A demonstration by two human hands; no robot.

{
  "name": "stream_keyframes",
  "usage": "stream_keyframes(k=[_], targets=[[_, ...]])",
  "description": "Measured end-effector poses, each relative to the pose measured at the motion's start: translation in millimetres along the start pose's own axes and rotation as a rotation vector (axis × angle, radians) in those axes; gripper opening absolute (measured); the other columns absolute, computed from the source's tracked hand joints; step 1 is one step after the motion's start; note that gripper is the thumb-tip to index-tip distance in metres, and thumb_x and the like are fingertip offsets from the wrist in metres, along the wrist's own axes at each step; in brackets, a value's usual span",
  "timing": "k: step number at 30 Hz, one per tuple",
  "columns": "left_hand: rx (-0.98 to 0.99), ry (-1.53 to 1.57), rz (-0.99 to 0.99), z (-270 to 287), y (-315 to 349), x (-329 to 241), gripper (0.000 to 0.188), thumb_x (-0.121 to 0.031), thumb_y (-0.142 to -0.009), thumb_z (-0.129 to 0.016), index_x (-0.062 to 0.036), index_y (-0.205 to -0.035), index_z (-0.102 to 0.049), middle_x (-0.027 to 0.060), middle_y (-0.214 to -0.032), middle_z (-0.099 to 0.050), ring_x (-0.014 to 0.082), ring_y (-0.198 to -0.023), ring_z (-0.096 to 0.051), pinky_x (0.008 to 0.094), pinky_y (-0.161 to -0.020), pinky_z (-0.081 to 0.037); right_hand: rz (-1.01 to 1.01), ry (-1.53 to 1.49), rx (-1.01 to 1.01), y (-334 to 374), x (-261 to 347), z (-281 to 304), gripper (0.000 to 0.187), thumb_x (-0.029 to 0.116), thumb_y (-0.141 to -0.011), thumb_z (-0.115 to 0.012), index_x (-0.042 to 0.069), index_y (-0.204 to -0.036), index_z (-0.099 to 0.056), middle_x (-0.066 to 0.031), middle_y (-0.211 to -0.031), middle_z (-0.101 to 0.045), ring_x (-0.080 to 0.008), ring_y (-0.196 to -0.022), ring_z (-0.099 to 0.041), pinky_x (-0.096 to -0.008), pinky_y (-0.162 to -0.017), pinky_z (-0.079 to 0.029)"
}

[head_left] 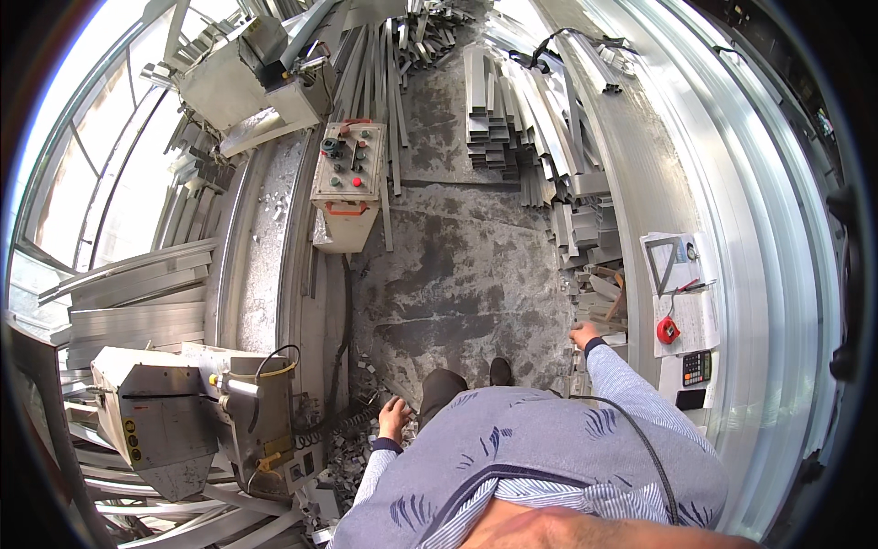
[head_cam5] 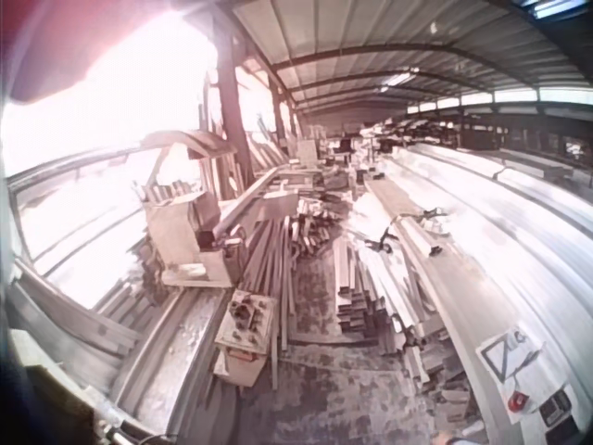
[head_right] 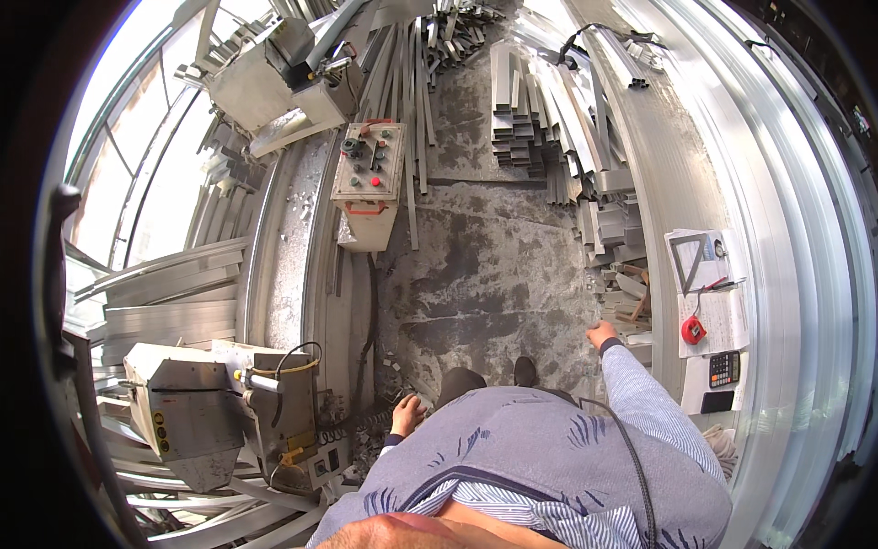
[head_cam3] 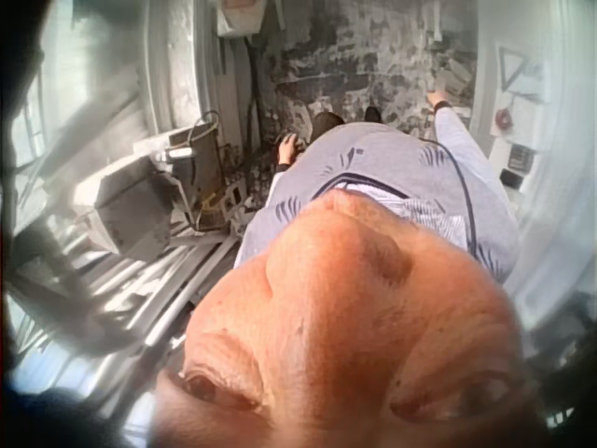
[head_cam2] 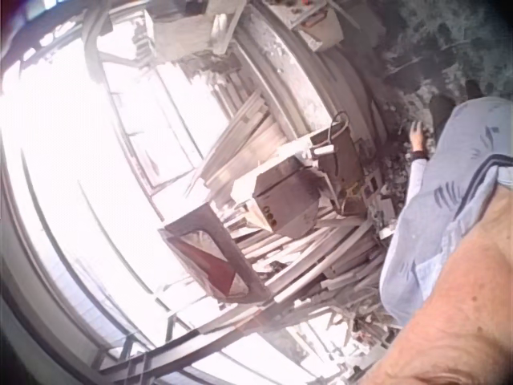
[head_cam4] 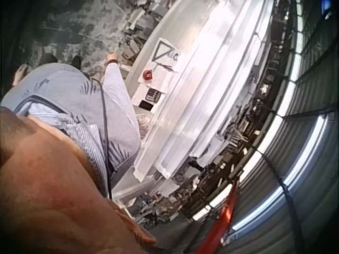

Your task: The person repeatedly positions long metal profiles into a cutting machine, operates the control panel to cut them, and stacks the cut pieces. The person also briefly handles a transparent sheet and places it aside.

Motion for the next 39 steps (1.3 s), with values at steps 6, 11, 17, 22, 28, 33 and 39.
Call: stream_keyframes(k=[6, 11, 17, 22, 28, 33, 39], targets=[[-0.020, -0.077, -0.107, -44, -96, -136, 0.052, -0.028, -0.102, -0.071, -0.0065, -0.148, -0.059, 0.0059, -0.119, -0.074, 0.0159, -0.093, -0.073, 0.0317, -0.077, -0.054, 0.041, -0.106, 0.086, -58, 90, -21, 0.035, 0.015, -0.083, -0.078, -0.002, -0.113, -0.076, -0.0122, -0.087, -0.078, -0.0203, -0.073, -0.072, -0.0356, -0.069, -0.058], [-0.039, -0.207, -0.063, -9, -226, -168, 0.047, -0.026, -0.099, -0.073, -0.0079, -0.142, -0.065, 0.0075, -0.111, -0.075, 0.0193, -0.077, -0.072, 0.0334, -0.061, -0.053, -0.030, -0.144, 0.286, -120, 85, -83, 0.035, 0.024, -0.084, -0.079, 0.001, -0.109, -0.079, -0.0139, -0.088, -0.078, -0.0239, -0.074, -0.073, -0.0378, -0.069, -0.058], [-0.333, 0.151, 0.104, 53, -305, -252, 0.040, -0.023, -0.096, -0.074, -0.0099, -0.133, -0.070, 0.0088, -0.106, -0.075, 0.0236, -0.074, -0.072, 0.0350, -0.060, -0.054, 0.081, 0.360, 0.144, -156, 204, -59, 0.041, 0.036, -0.082, -0.082, -0.001, -0.099, -0.080, -0.0188, -0.093, -0.079, -0.0290, -0.076, -0.074, -0.0416, -0.071, -0.058], [-0.505, 0.227, -0.090, 73, -360, -397, 0.042, -0.025, -0.100, -0.072, -0.0075, -0.137, -0.068, 0.0066, -0.112, -0.075, 0.0210, -0.079, -0.075, 0.0325, -0.059, -0.051, -0.048, -0.097, 0.221, -220, 368, -53, 0.029, 0.013, -0.085, -0.078, -0.003, -0.109, -0.076, -0.0100, -0.079, -0.072, -0.0181, -0.065, -0.067, -0.0334, -0.054, -0.049], [-0.614, 0.327, -0.239, 66, -388, -473, 0.044, -0.030, -0.101, -0.067, -0.0121, -0.141, -0.067, 0.0031, -0.112, -0.073, 0.0184, -0.090, -0.071, 0.0286, -0.066, -0.049, 0.107, -0.190, 0.237, -323, 606, -30, 0.036, 0.011, -0.089, -0.078, -0.001, -0.121, -0.071, -0.0110, -0.087, -0.074, -0.0159, -0.067, -0.068, -0.0298, -0.052, -0.049], [-0.932, 0.427, -0.051, 34, -343, -461, 0.047, -0.024, -0.097, -0.066, -0.0063, -0.140, -0.067, 0.0085, -0.114, -0.074, 0.0217, -0.090, -0.072, 0.0326, -0.068, -0.052, 0.503, 0.308, 0.133, -425, 835, -23, 0.036, 0.019, -0.085, -0.080, 0.002, -0.116, -0.077, -0.0152, -0.106, -0.079, -0.0280, -0.096, -0.076, -0.0394, -0.087, -0.059], [-1.209, 0.650, 0.042, -51, -252, -469, 0.039, -0.020, -0.104, -0.062, -0.0060, -0.140, -0.065, 0.0025, -0.118, -0.071, 0.0161, -0.093, -0.068, 0.0300, -0.070, -0.049, 0.904, 0.409, 0.310, -455, 1146, -97, 0.041, 0.022, -0.084, -0.073, 0.005, -0.121, -0.075, -0.0198, -0.115, -0.077, -0.0341, -0.108, -0.074, -0.0426, -0.097, -0.059]])
Point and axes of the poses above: each hand's wrist, its own y-axis away from the middle knuckle, its own z-axis out of the back of the hand, x = y × z, the point moved 9 cm from there along -y, towards the middle knuckle
